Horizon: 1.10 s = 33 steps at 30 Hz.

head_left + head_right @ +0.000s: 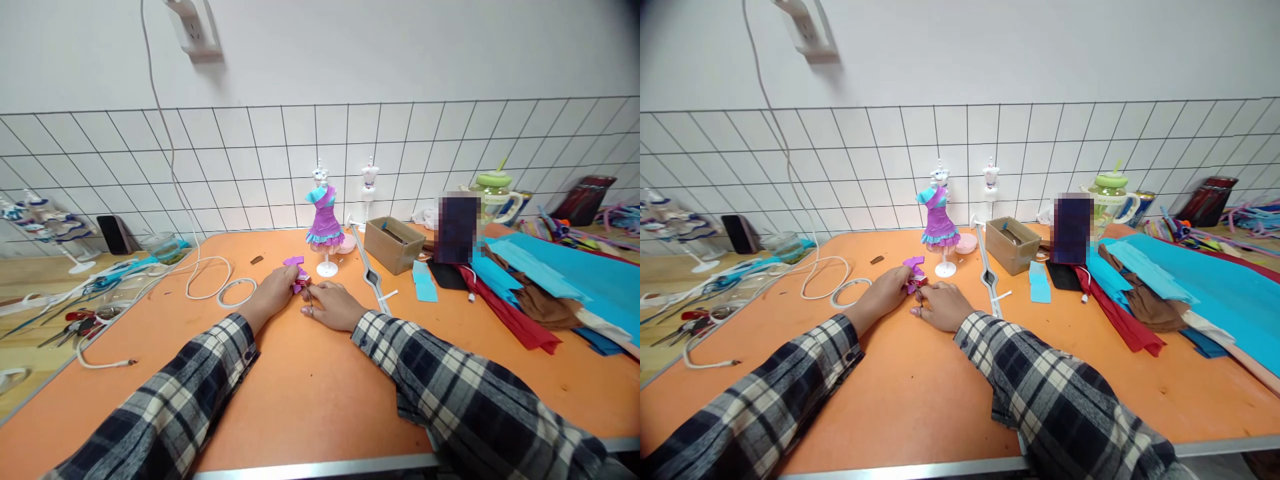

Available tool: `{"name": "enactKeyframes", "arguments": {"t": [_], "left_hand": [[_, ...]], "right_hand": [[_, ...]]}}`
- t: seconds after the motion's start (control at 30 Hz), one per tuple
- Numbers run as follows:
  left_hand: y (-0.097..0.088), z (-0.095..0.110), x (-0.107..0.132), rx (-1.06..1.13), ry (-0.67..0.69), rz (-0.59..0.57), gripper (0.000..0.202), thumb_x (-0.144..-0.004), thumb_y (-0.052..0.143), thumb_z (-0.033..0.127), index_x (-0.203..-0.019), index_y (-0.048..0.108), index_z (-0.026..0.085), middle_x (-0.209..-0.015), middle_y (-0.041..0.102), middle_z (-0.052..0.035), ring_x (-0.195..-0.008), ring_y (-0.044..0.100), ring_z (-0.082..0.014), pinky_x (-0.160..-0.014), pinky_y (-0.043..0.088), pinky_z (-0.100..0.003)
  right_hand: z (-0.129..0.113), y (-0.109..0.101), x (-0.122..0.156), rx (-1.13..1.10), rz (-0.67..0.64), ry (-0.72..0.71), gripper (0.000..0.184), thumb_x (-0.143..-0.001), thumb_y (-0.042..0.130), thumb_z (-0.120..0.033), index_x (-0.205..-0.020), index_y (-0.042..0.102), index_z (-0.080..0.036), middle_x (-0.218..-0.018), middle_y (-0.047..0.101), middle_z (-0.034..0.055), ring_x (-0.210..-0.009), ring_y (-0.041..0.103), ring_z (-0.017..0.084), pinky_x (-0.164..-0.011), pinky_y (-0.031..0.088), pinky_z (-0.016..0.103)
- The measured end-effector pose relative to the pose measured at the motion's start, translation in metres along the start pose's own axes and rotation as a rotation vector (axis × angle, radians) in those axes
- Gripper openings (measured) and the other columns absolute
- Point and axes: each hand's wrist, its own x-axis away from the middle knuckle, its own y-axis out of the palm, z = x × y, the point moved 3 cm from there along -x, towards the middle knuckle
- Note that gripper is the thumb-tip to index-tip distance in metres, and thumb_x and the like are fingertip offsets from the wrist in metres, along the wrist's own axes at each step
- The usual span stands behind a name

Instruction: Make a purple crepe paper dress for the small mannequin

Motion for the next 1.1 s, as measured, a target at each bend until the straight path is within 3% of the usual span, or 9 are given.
{"name": "enactKeyframes", "arguments": {"t": [0.27,0.37,0.43,0.53,0.63,0.73,0.87,1.0,1.1], "left_hand": [[-0.008,0.008,0.020,-0.026,0.046,-0.093,0.019,-0.081,0.047,0.014,-0.097,0.054,0.021,-0.091,0.067,-0.0089,-0.078,0.064,-0.0248,-0.066,0.046,-0.033],[-0.012,0.015,0.032,-0.018,0.074,-0.101,0.038,-0.072,0.049,0.012,-0.108,0.051,0.020,-0.118,0.063,-0.0139,-0.102,0.062,-0.0286,-0.086,0.048,-0.040],[-0.018,0.021,0.035,-0.033,0.106,-0.042,0.040,-0.067,0.049,0.011,-0.106,0.050,0.019,-0.138,0.053,-0.0156,-0.125,0.050,-0.0333,-0.106,0.036,-0.051],[-0.032,0.029,0.037,-0.050,0.161,0.166,0.033,-0.067,0.047,0.012,-0.099,0.048,0.020,-0.145,0.046,-0.0148,-0.139,0.032,-0.0358,-0.115,0.016,-0.061],[-0.042,0.034,0.039,0.067,0.195,0.301,0.024,-0.074,0.047,0.015,-0.096,0.048,0.020,-0.128,0.056,-0.0138,-0.126,0.045,-0.0314,-0.110,0.028,-0.055],[-0.042,0.038,0.039,0.316,0.062,0.322,0.009,-0.089,0.042,0.022,-0.092,0.050,0.021,-0.099,0.061,-0.0089,-0.097,0.056,-0.0247,-0.092,0.044,-0.045],[-0.025,0.056,0.038,0.791,-0.152,0.220,0.019,-0.097,0.040,0.037,-0.094,0.051,0.022,-0.086,0.060,-0.0039,-0.082,0.058,-0.0194,-0.079,0.049,-0.036],[-0.006,0.080,0.039,1.047,-0.209,0.073,0.025,-0.089,0.056,0.042,-0.104,0.054,0.022,-0.083,0.062,-0.0016,-0.079,0.060,-0.0185,-0.077,0.051,-0.035],[0.002,0.086,0.041,1.194,-0.269,0.039,0.038,-0.080,0.068,0.039,-0.109,0.050,0.024,-0.075,0.060,0.0021,-0.075,0.063,-0.0184,-0.077,0.054,-0.038]], "right_hand": [[0.005,-0.009,0.002,-0.035,0.139,0.041,0.018,-0.090,0.061,-0.035,-0.100,0.063,-0.020,-0.096,0.065,0.0067,-0.101,0.057,0.020,-0.083,0.041,0.030],[0.012,-0.011,0.000,-0.049,0.179,0.060,0.017,-0.090,0.061,-0.034,-0.100,0.064,-0.020,-0.096,0.066,0.0062,-0.100,0.058,0.020,-0.084,0.042,0.030],[0.015,-0.014,0.000,-0.058,0.211,0.068,0.018,-0.090,0.061,-0.033,-0.101,0.064,-0.019,-0.100,0.066,0.0066,-0.100,0.058,0.020,-0.086,0.042,0.031],[0.012,-0.020,0.007,-0.072,0.246,0.069,0.018,-0.088,0.063,-0.032,-0.101,0.065,-0.019,-0.102,0.068,0.0072,-0.102,0.059,0.021,-0.089,0.043,0.033],[0.005,-0.027,0.026,-0.105,0.280,0.084,0.019,-0.087,0.064,-0.032,-0.103,0.065,-0.021,-0.105,0.069,0.0068,-0.105,0.059,0.021,-0.091,0.044,0.034],[0.002,-0.034,0.047,-0.183,0.270,0.124,0.018,-0.085,0.066,-0.031,-0.100,0.067,-0.022,-0.103,0.070,0.0053,-0.103,0.061,0.021,-0.091,0.045,0.036],[0.009,-0.040,0.058,-0.412,0.309,0.255,0.017,-0.083,0.066,-0.031,-0.097,0.067,-0.021,-0.104,0.071,0.0055,-0.099,0.064,0.021,-0.086,0.049,0.036],[0.013,-0.038,0.052,-0.764,0.276,0.303,0.020,-0.083,0.064,-0.032,-0.097,0.064,-0.018,-0.105,0.072,0.0079,-0.100,0.067,0.020,-0.091,0.050,0.036],[0.009,-0.034,0.050,-0.878,0.210,0.290,0.026,-0.077,0.069,-0.032,-0.098,0.064,-0.017,-0.109,0.071,0.0086,-0.101,0.068,0.020,-0.094,0.050,0.036]]}}
